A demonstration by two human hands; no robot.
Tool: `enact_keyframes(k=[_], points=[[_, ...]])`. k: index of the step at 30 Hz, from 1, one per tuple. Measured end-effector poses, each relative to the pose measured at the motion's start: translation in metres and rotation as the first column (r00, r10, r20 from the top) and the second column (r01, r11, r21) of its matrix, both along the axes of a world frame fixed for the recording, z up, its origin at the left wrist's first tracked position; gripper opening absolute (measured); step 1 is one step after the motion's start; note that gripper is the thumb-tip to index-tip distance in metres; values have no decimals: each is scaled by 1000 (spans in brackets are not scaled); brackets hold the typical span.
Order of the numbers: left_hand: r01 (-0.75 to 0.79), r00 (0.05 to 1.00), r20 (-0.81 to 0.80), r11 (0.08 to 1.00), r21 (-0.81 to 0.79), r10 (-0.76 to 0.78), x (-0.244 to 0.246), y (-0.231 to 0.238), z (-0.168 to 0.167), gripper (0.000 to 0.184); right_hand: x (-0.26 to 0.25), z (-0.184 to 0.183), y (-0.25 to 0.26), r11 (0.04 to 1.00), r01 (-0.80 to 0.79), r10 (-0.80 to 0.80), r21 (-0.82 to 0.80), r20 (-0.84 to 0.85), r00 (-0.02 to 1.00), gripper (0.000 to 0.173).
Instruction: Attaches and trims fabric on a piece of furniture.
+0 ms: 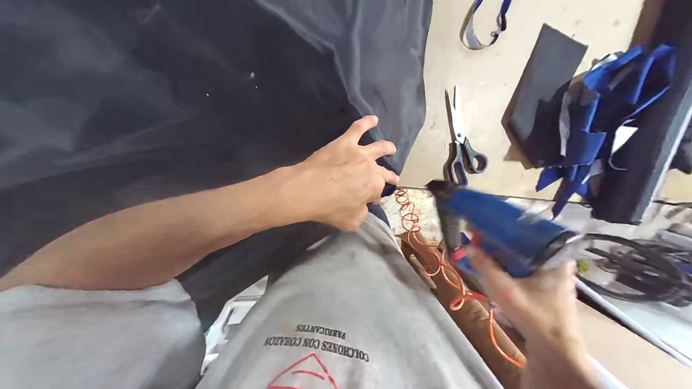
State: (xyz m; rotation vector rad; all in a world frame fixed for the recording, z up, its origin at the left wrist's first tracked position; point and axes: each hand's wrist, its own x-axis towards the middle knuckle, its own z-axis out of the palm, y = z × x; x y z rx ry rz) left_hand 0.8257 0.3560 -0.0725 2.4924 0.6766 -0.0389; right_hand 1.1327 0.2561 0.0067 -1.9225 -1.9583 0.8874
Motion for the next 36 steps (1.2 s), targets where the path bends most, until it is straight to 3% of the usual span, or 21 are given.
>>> enact_keyframes(k=[6, 22, 26, 28, 30, 32, 34, 36], points=[[15, 999, 37, 1000, -4, -15, -3, 4, -5, 26, -40, -17, -12, 995, -96, 98, -32, 64, 993, 27], [27, 999, 44, 1000, -7, -26, -4, 3, -5, 23, -47, -19, -4, 990, -103, 118, -95, 163, 979, 25], [25, 997, 67, 999, -28, -23, -7, 3, -7, 28, -14, -4, 3, 997, 30, -27, -69, 54, 998, 40], [-2, 985, 170, 998, -63, 13, -15, 3, -8, 28, 9, 3, 27, 994, 100, -89, -46, 202, 975, 57], [-114, 942, 312, 992, -57, 126, -30, 2, 1, 32, 29, -1, 63, 990, 131, -106, -46, 366, 925, 68], [-347, 859, 409, 938, 17, 310, -56, -5, 20, 37, 55, -24, 99, 994, 99, -74, -41, 405, 911, 68], [-615, 732, 455, 780, 117, 508, -83, -27, 41, 37, 77, -55, 135, 1000, 9, 2, -22, 439, 899, 66], [-806, 572, 482, 564, 182, 663, -93, -68, 52, 34, 91, -87, 164, 997, -72, 56, 13, 492, 869, 66]])
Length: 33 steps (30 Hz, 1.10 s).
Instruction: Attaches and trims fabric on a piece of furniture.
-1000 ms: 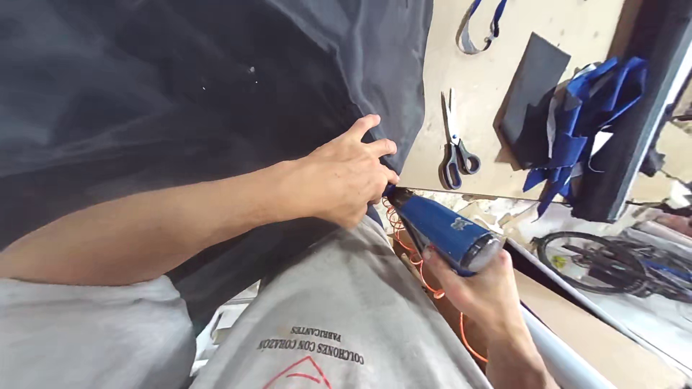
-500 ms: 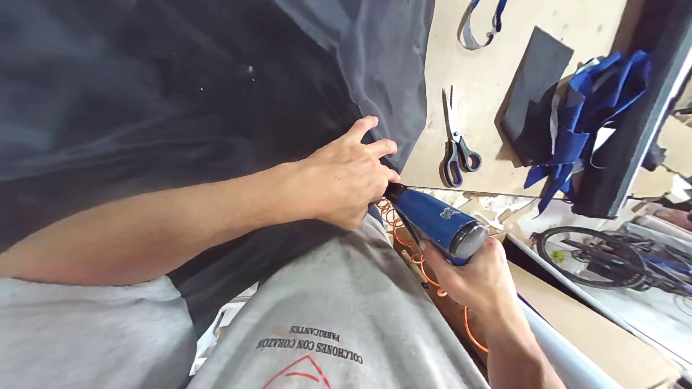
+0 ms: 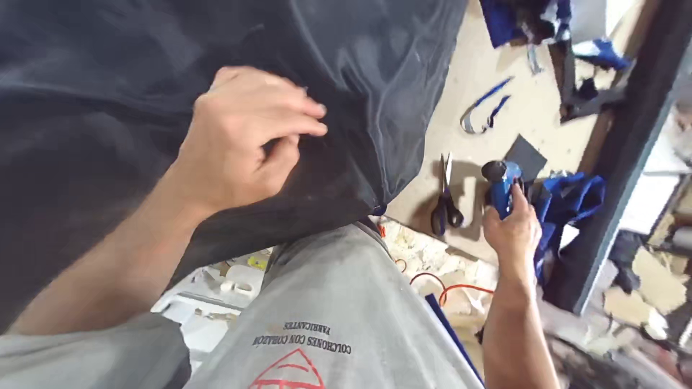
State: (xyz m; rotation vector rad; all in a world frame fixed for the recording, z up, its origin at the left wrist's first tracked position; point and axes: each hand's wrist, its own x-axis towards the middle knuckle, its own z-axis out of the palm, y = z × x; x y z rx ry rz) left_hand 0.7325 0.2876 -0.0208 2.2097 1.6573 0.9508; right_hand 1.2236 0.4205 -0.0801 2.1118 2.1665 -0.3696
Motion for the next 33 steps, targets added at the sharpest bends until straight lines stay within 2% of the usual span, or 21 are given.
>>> enact_keyframes(k=[2, 3, 5, 6, 7, 8, 9, 10, 11, 12, 13, 14, 16, 20, 23, 26, 29, 31, 33], points=[[-196, 979, 45, 981, -19, 196, 19, -51, -4, 31, 8, -25, 15, 994, -88, 88, 63, -2, 996, 65], [-242, 959, 135, 967, -78, 251, 41, -78, -12, 29, 9, -31, 12, 985, -139, 144, 104, -37, 989, 60], [-194, 857, 395, 917, -348, 331, 99, -123, -35, 28, 0, -35, -8, 965, -208, 230, 159, -130, 964, 47], [-107, 755, 523, 862, -496, 395, 130, -138, -50, 30, -7, -38, -23, 964, -226, 250, 141, -181, 951, 44], [-15, 600, 634, 799, -601, 488, 157, -147, -67, 37, -12, -45, -39, 966, -238, 255, 103, -220, 942, 44], [47, 386, 710, 756, -653, 589, 177, -152, -88, 51, -16, -58, -54, 969, -239, 249, 69, -240, 938, 48], [50, 121, 743, 744, -667, 658, 193, -152, -106, 64, -18, -71, -65, 970, -237, 242, 49, -238, 941, 52], [-2, -156, 738, 747, -665, 656, 203, -148, -117, 64, -17, -79, -72, 968, -247, 252, 52, -218, 943, 54], [-101, -387, 723, 753, -650, 572, 207, -141, -122, 55, -15, -81, -73, 964, -261, 267, 58, -214, 940, 54], [-218, -560, 704, 742, -634, 437, 204, -131, -123, 42, -13, -79, -71, 959, -274, 283, 70, -229, 931, 51], [-308, -667, 691, 741, -597, 279, 199, -124, -123, 31, -9, -76, -67, 953, -285, 301, 100, -246, 921, 46], [-356, -718, 680, 762, -541, 147, 193, -122, -124, 26, -5, -72, -64, 950, -286, 310, 127, -257, 915, 44], [-358, -753, 656, 805, -474, 51, 188, -123, -128, 26, -4, -67, -56, 960, -262, 278, 95, -245, 929, 46], [-270, -735, 659, 821, -502, 161, 194, -138, -125, 19, -11, -61, -51, 983, -184, 181, -18, -114, 977, 51], [-306, -691, 708, 831, -466, 143, 192, -151, -135, 19, -14, -47, -53, 992, -102, 102, -79, -5, 995, 53], [-302, -704, 702, 849, -433, 107, 191, -155, -151, 19, -7, -43, -61, 992, -123, 124, -26, 51, 991, 55], [-267, -680, 725, 883, -386, 112, 192, -154, -157, 33, 3, -51, -69, 988, -143, 143, 55, -4, 990, 67], [-248, -661, 743, 905, -347, 104, 191, -154, -161, 40, 8, -57, -63, 991, -134, 134, -24, 7, 991, 75], [-255, -648, 756, 909, -329, 92, 188, -154, -164, 40, 6, -53, -44, 979, -120, 130, -164, 50, 990, 71]])
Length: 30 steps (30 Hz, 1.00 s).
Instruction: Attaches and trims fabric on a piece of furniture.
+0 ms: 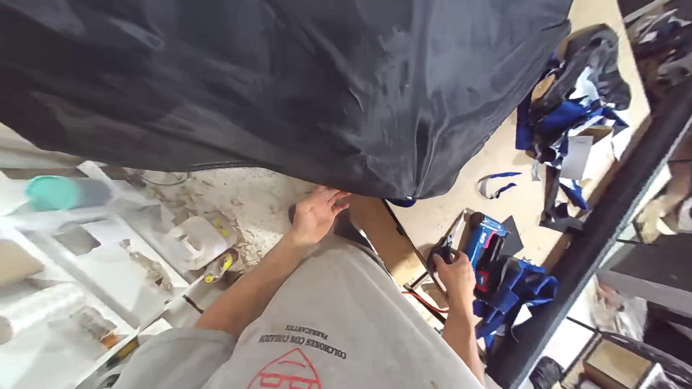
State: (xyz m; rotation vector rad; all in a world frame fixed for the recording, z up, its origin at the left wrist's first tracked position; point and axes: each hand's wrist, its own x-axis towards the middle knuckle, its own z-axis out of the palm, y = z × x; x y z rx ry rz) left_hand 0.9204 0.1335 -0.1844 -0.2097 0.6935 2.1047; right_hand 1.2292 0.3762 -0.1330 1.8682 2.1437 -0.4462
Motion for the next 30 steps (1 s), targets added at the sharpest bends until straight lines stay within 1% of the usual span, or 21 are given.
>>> enact_keyframes(k=[1, 3, 5, 7, 8, 11, 13, 15, 16, 17, 18, 19, 20, 21, 22, 23, 25, 26, 27, 29, 30], points=[[-16, 1000, 5, 1000, -4, 16, -1, 0, 0, 38, -2, 5, 12, 997, 5, -4, -80, 4, 1000, 67], [-56, 998, 24, 998, -30, 57, -3, 4, 4, 30, 0, 13, 34, 979, -11, 4, -205, -36, 999, 48], [-62, 998, 1, 996, -64, 62, -1, 10, 8, 27, 8, 22, 44, 956, -132, 96, -261, -149, 984, 39], [-55, 998, -46, 993, -101, 50, 3, 11, 9, 27, 15, 31, 37, 926, -317, 236, -203, -344, 909, 38], [-73, 997, -40, 991, -115, 69, 7, 10, 9, 27, 18, 35, 29, 909, -380, 285, -173, -409, 867, 37], [-135, 990, 12, 981, -136, 138, 14, 7, 8, 25, 23, 33, 5, 858, -489, 382, -159, -438, 814, 31], [-140, 989, 36, 984, -112, 145, 19, 12, 9, 28, 22, 32, -12, 839, -497, 351, -220, -479, 805, 26], [-130, 991, 17, 987, -95, 132, 23, 21, 16, 31, 10, 39, -23, 812, -471, 201, -344, -593, 780, 25], [-121, 993, -5, 989, -88, 121, 25, 26, 18, 32, 5, 42, -26, 798, -447, 87, -406, -655, 751, 27], [-110, 994, -26, 990, -83, 108, 27, 31, 21, 32, 2, 44, -23, 755, -441, -60, -485, -720, 691, 29], [-97, 995, -41, 993, -74, 95, 28, 35, 22, 33, 0, 43, -16, 666, -455, -248, -591, -751, 612, 31], [-85, 996, -47, 994, -69, 82, 30, 39, 24, 33, -1, 44, -6, 540, -483, -441, -689, -721, 535, 41], [-76, 996, -49, 995, -70, 73, 29, 41, 25, 31, -6, 45, 2, 421, -510, -573, -750, -656, 492, 51], [-62, 997, -54, 995, -78, 58, 28, 42, 28, 30, -10, 48, 6, 319, -527, -661, -788, -583, 472, 56], [-37, 997, -64, 995, -97, 31, 27, 42, 31, 31, -12, 54, 8, 256, -514, -714, -819, -518, 471, 50], [-1, 997, -82, 993, -120, -9, 28, 45, 35, 33, -11, 61, 8, 241, -491, -717, -837, -495, 491, 42], [79, 990, -106, 985, -153, -96, 35, 53, 38, 34, -4, 76, 9, 286, -488, -601, -824, -551, 579, 35], [106, 984, -121, 976, -190, -130, 34, 59, 39, 31, -3, 77, 14, 283, -513, -522, -810, -579, 626, 38], [109, 981, -127, 963, -245, -144, 34, 64, 42, 27, -5, 76, 23, 256, -530, -442, -808, -585, 679, 43], [82, 981, -135, 923, -375, -142, 35, 71, 47, 22, -13, 75, 39, 225, -504, -242, -834, -549, 800, 57], [70, 979, -145, 905, -420, -143, 38, 72, 48, 21, -17, 75, 44, 205, -480, -160, -853, -513, 843, 61]])
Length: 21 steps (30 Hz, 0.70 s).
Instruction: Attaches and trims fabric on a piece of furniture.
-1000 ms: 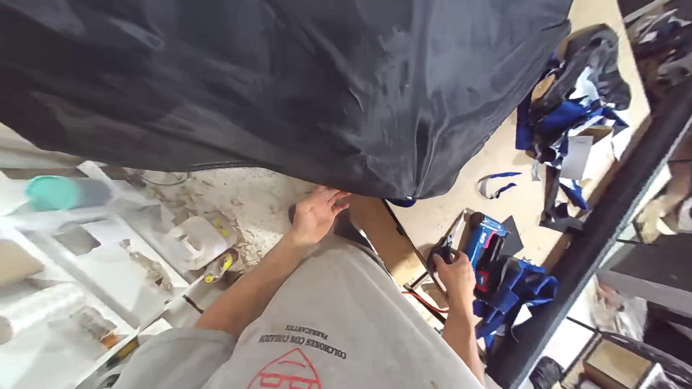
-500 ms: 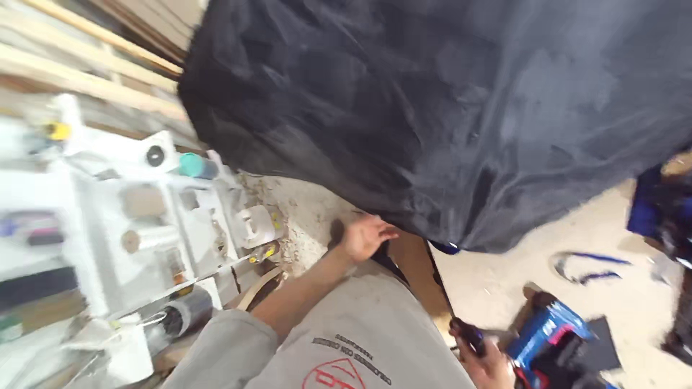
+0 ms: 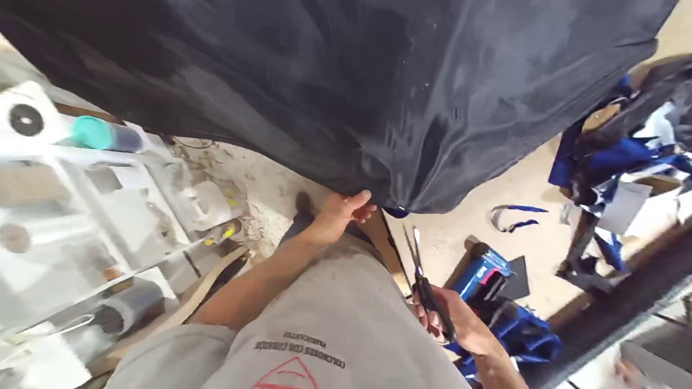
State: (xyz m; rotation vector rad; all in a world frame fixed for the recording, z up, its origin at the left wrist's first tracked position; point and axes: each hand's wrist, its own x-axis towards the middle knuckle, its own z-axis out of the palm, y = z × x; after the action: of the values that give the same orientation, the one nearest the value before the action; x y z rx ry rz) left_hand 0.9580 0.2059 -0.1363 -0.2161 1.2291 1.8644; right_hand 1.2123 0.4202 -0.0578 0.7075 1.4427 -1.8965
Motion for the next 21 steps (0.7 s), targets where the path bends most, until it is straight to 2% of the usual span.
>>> enact_keyframes(k=[5, 8, 12, 21], points=[[4, 992, -125, 994, -106, -17, 9, -6, 2, 24, -37, -6, 2, 969, -222, 217, 112, 50, 975, 66], [-33, 995, -95, 995, -93, 24, 12, -5, 3, 24, -64, -17, 2, 955, -249, 250, 162, 11, 968, 67], [-64, 997, -54, 995, -78, 60, 13, -3, 0, 26, -95, -19, 8, 952, -267, 272, 153, -12, 962, 64], [-96, 995, -6, 995, -18, 96, 13, -1, -7, 22, -130, -8, 25, 919, -325, 330, 222, 16, 944, 16]])
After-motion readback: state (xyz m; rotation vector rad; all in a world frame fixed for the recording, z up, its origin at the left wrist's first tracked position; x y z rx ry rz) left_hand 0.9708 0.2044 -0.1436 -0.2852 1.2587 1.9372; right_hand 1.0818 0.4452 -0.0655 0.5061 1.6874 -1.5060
